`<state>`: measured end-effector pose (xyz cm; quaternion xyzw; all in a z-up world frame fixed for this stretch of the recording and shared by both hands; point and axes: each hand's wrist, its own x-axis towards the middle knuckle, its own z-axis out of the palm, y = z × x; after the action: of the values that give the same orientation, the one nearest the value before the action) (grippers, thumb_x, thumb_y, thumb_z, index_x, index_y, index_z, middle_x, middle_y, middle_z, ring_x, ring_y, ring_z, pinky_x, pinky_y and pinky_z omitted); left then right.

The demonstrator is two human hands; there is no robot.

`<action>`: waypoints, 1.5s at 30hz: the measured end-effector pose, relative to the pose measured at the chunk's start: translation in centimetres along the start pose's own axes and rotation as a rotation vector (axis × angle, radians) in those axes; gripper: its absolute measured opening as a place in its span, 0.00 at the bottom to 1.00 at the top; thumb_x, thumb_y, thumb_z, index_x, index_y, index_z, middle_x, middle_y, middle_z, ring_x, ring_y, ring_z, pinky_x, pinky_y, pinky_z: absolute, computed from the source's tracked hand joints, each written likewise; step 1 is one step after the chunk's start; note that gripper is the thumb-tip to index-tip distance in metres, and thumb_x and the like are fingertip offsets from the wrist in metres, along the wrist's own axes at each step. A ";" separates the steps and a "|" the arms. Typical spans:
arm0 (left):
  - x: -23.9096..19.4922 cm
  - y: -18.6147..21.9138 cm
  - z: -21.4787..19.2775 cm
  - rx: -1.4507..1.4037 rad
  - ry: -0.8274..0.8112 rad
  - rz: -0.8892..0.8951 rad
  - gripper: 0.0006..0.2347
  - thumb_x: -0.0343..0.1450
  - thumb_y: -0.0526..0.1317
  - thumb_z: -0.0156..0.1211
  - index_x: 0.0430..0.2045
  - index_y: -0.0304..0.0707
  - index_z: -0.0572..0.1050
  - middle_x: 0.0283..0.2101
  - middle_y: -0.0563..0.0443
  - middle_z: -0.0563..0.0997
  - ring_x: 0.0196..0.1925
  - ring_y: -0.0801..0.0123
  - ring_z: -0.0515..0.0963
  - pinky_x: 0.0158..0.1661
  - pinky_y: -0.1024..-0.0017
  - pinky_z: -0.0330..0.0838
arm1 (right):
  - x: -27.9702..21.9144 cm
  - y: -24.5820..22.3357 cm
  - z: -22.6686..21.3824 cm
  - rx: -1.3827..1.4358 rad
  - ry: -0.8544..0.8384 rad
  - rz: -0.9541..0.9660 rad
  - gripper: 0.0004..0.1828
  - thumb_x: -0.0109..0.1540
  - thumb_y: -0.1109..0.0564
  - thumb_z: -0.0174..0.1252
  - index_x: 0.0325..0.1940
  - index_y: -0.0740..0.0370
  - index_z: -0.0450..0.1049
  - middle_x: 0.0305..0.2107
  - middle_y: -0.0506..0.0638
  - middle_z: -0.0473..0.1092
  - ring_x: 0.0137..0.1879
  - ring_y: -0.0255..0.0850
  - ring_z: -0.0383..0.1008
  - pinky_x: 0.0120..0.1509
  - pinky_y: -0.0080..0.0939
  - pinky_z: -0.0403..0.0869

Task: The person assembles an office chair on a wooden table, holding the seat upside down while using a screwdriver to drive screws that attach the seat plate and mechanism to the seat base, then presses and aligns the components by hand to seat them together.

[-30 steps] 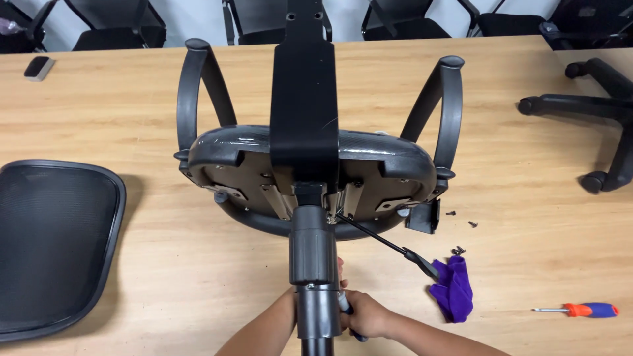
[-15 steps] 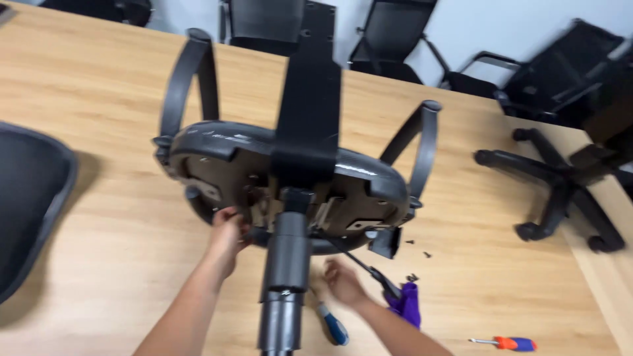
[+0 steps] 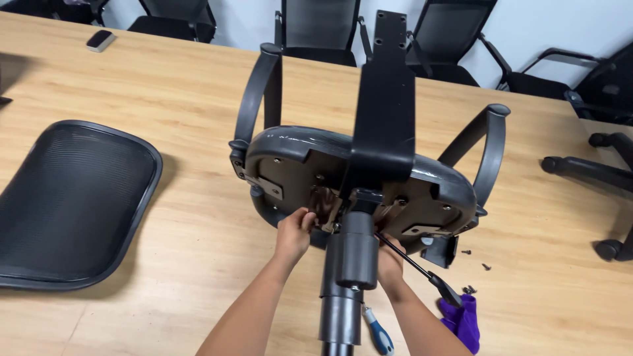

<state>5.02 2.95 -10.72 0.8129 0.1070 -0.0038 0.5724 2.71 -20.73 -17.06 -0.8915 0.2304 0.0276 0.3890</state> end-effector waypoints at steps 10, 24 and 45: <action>-0.8 2.8 -2.6 0.065 0.051 0.139 0.07 0.73 0.39 0.59 0.36 0.35 0.81 0.27 0.37 0.81 0.29 0.49 0.81 0.35 0.59 0.72 | -1.0 1.6 3.4 1.276 -0.477 -0.315 0.22 0.65 0.49 0.55 0.60 0.62 0.70 0.46 0.57 0.76 0.49 0.41 0.80 0.52 0.43 0.81; 0.5 5.2 -3.1 0.475 -0.035 0.392 0.07 0.66 0.32 0.59 0.34 0.43 0.81 0.40 0.48 0.83 0.43 0.50 0.81 0.42 0.55 0.75 | -3.4 -0.4 -0.4 0.868 -0.547 -0.039 0.24 0.65 0.46 0.49 0.55 0.69 0.71 0.40 0.60 0.77 0.40 0.45 0.84 0.42 0.48 0.86; 8.2 15.5 -14.1 0.329 -0.086 0.696 0.25 0.68 0.54 0.64 0.57 0.43 0.73 0.60 0.41 0.76 0.62 0.49 0.75 0.59 0.57 0.69 | -5.9 -3.7 0.4 1.187 -0.632 0.504 0.26 0.69 0.46 0.39 0.46 0.72 0.74 0.26 0.59 0.76 0.23 0.43 0.78 0.25 0.45 0.80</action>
<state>14.11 12.45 7.50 0.8808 -0.2012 0.1396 0.4052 -0.88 -16.02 -13.50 -0.3988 0.2819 0.2434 0.8380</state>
